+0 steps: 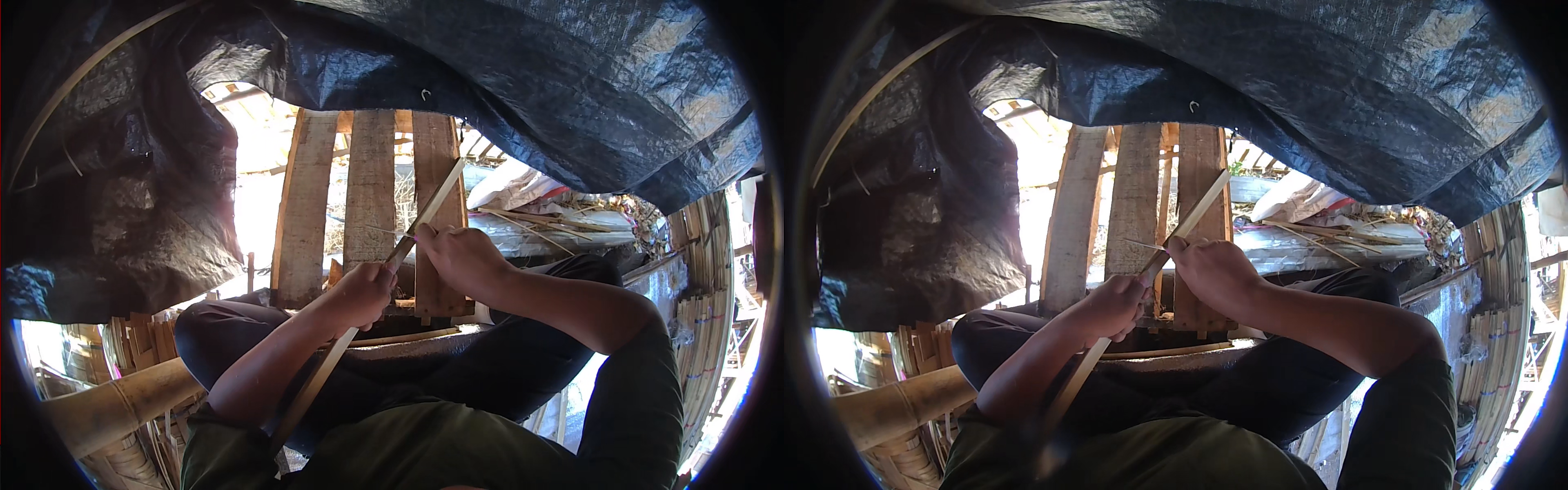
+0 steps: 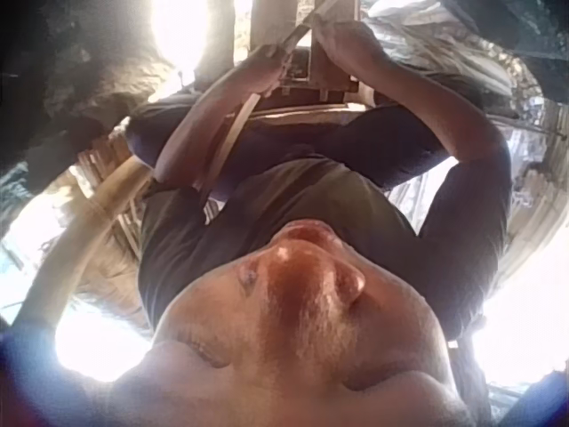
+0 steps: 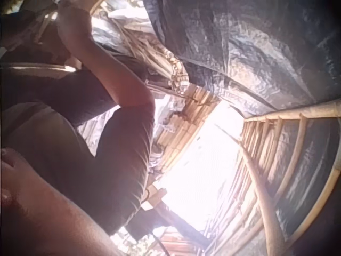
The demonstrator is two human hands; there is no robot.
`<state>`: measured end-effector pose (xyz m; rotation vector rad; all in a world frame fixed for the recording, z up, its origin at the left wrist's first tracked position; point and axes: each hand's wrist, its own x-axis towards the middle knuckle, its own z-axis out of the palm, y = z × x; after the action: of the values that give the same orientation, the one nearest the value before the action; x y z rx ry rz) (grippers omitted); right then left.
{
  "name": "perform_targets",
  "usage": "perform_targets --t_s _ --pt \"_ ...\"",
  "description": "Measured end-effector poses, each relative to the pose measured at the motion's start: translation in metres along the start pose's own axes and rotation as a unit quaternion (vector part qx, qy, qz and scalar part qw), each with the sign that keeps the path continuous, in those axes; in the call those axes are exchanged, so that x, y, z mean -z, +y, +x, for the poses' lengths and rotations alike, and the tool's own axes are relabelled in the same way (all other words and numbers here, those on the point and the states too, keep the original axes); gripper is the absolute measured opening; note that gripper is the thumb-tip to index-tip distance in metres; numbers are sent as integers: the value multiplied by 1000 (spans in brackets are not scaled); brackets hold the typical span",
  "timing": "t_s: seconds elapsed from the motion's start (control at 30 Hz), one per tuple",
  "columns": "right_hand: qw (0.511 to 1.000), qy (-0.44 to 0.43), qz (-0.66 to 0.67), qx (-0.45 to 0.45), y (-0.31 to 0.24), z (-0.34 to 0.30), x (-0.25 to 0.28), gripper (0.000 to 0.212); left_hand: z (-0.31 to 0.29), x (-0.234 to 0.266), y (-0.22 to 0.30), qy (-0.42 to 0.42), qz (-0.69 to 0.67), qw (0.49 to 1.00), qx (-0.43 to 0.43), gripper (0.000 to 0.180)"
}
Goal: The person scrapes a bamboo strip using a knife, then places the knife down and picks up a phone.
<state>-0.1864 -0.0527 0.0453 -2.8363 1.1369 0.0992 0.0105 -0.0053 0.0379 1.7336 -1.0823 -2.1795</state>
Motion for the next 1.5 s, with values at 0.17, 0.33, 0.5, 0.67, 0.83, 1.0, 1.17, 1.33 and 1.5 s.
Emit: perform_targets --t_s 0.17,0.33,0.5,0.67,0.83,1.0,1.17,1.33,1.5 --pt "999 17 -47 17 16 1 -6 18 3 3 -2 34 41 998 -18 34" --pt "994 -13 -100 -39 8 1 -11 20 0 2 5 60 106 992 -35 39" --pt "993 39 -108 -14 7 2 -15 15 2 3 -4 102 177 973 -105 41" --pt "989 100 -111 -19 -8 0 -17 11 10 1 -10 79 159 980 -84 35" --pt "995 39 -79 -55 25 2 -27 17 7 -3 -13 91 180 972 -117 36" --pt "987 62 -144 -19 -2 -8 -36 13 10 -7 -14 116 231 957 -128 40" --pt "993 5 -21 -119 28 -1 -30 30 11 -4 -20 148 269 936 -173 36" --pt "997 38 -15 -60 9 -13 -35 30 9 -10 -16 152 276 929 -194 37" --pt "992 59 20 -114 28 -8 -36 30 5 -6 -7 110 226 960 -121 37"
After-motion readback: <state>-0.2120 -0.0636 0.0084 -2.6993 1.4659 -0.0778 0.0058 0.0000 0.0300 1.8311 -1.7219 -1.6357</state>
